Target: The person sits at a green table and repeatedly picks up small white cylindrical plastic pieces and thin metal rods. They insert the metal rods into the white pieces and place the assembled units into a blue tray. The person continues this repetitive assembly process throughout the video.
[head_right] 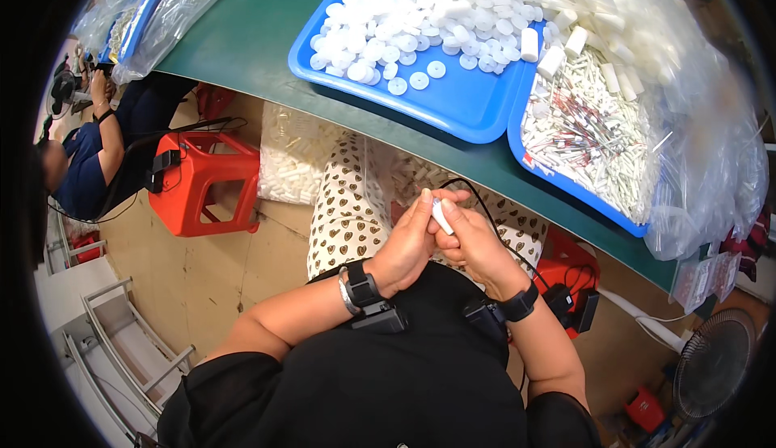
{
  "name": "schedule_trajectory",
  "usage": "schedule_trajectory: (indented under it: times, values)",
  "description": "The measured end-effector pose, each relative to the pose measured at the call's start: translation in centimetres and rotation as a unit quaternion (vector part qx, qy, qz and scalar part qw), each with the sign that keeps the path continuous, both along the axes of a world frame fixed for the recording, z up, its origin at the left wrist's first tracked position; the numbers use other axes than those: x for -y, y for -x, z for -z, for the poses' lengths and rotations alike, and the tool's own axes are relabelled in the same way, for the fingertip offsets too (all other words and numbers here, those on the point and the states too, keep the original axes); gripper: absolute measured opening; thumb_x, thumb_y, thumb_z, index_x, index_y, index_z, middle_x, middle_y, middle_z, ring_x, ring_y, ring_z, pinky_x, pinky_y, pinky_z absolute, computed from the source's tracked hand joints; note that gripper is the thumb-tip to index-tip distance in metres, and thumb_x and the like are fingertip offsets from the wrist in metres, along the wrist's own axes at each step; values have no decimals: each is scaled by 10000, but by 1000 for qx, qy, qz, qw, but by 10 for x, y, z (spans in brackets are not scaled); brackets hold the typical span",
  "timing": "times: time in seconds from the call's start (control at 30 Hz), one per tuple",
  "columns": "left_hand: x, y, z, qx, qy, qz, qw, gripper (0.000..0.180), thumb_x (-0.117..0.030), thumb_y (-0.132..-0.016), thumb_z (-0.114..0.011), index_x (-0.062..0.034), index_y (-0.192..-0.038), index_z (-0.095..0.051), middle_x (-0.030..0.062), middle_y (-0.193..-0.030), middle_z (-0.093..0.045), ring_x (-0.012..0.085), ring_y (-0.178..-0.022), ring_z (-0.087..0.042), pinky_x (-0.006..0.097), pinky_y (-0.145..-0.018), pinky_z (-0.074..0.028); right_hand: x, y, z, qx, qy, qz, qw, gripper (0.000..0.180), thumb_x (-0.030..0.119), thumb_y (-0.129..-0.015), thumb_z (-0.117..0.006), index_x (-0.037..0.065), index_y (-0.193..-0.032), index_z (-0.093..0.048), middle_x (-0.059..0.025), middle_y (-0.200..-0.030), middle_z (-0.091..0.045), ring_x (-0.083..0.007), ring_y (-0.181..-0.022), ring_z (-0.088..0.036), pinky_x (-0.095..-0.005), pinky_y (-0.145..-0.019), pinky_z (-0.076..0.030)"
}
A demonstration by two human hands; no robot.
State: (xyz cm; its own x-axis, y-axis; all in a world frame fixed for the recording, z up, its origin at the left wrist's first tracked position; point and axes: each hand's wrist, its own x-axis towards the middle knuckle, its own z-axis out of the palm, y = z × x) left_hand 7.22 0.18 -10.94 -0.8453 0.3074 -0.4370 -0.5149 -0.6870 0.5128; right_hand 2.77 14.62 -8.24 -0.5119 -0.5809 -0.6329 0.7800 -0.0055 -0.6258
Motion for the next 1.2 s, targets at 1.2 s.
schedule_trajectory:
  times: [1.2]
  values:
    - [69,150,-75,-422,760,-14,494,155,-29,-738,-643,-23,-882,-587,159,-892,-605,362,-914,-581,459,-778,-500,-66,84,-95,-770,-456,-32,446,84,3,-819,-669,10,-900,-645,-141,-855,-587,-329,-762,-590,-421,-664,-470]
